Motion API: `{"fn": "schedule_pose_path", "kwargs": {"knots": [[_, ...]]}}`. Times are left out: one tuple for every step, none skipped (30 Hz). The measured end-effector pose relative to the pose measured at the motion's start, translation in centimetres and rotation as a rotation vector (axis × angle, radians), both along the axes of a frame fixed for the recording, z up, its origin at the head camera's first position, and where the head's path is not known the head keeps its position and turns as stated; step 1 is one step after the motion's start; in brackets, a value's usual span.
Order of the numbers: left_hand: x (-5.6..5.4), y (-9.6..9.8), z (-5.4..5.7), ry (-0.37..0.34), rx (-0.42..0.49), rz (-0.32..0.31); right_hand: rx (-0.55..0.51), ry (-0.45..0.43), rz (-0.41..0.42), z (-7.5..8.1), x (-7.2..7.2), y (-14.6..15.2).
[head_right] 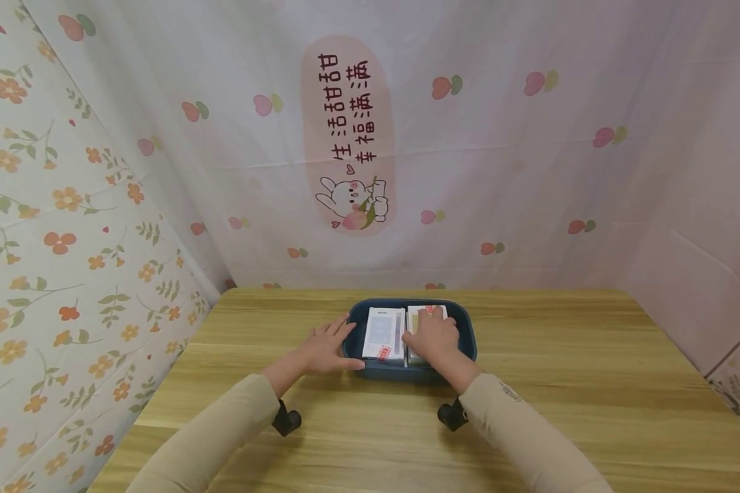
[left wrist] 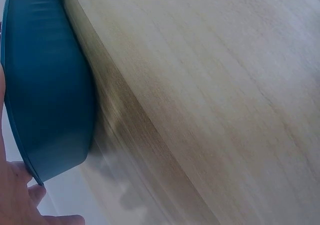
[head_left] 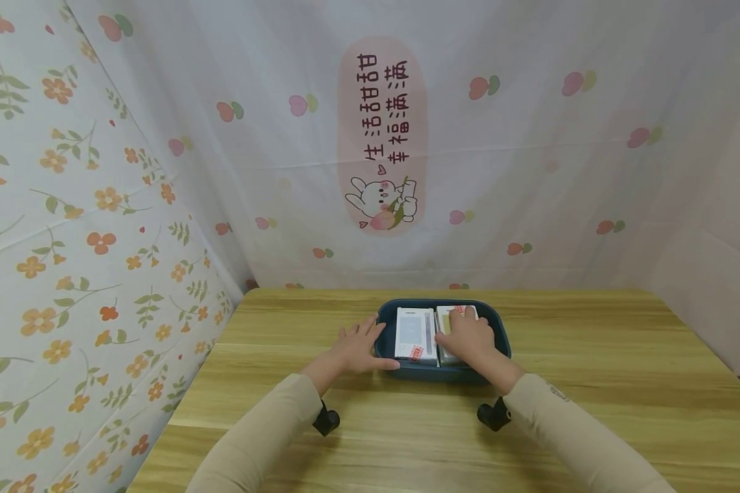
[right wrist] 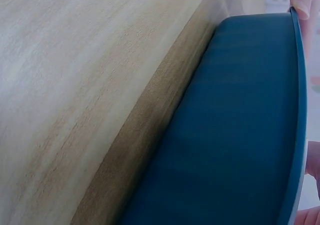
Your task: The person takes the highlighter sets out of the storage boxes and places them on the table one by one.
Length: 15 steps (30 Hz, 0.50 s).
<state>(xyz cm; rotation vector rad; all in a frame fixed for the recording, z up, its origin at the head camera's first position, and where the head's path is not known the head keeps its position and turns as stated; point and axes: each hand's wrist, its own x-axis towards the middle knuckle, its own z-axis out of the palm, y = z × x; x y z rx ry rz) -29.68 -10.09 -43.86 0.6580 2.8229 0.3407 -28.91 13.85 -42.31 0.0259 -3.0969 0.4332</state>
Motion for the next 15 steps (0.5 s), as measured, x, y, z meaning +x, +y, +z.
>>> {"fn": "schedule_pose_path", "kwargs": {"knots": [[0.0,0.0,0.0,0.001,-0.001,0.000,0.001,0.003,0.002,0.0,0.1,0.0],[0.0,0.0,0.0,0.001,-0.002,-0.001,0.001,0.007,0.005,0.1,0.1,0.1],[0.0,0.0,0.0,0.001,-0.001,-0.001,0.000,0.012,0.008,0.1,0.1,0.1],[0.0,0.0,0.0,0.001,-0.001,0.000,0.000,0.016,0.010,0.1,0.1,0.2],[0.0,0.0,0.0,0.001,0.000,0.000,-0.001,0.021,0.012,0.2,0.1,0.2],[0.0,0.0,0.0,0.001,0.000,0.001,-0.001,0.025,0.013,0.2,0.1,0.3],[0.0,0.0,0.0,0.001,0.001,0.001,-0.001,0.028,0.014,0.3,0.1,0.3],[0.0,0.0,0.0,0.000,0.001,0.000,0.001,0.030,0.016,0.3,0.1,0.4],[0.0,0.0,0.0,0.000,0.001,0.000,0.004,0.031,0.018,0.4,0.2,0.4],[0.0,0.0,0.0,0.000,0.001,0.000,0.007,0.030,0.019,0.5,0.2,0.5],[0.0,0.0,0.0,0.001,-0.001,-0.001,0.007,0.029,0.019,0.6,0.2,0.5],[0.0,0.0,0.0,0.001,-0.002,-0.002,0.006,0.030,0.019,0.7,0.2,0.6],[0.0,0.0,0.0,0.000,-0.002,-0.002,0.005,0.032,0.020,0.8,0.2,0.6],[0.0,0.0,0.0,0.000,-0.002,-0.002,0.003,0.035,0.020,0.9,0.2,0.7],[0.0,0.0,0.0,-0.001,-0.003,-0.002,0.004,0.039,0.020,1.1,0.2,0.7]]}}
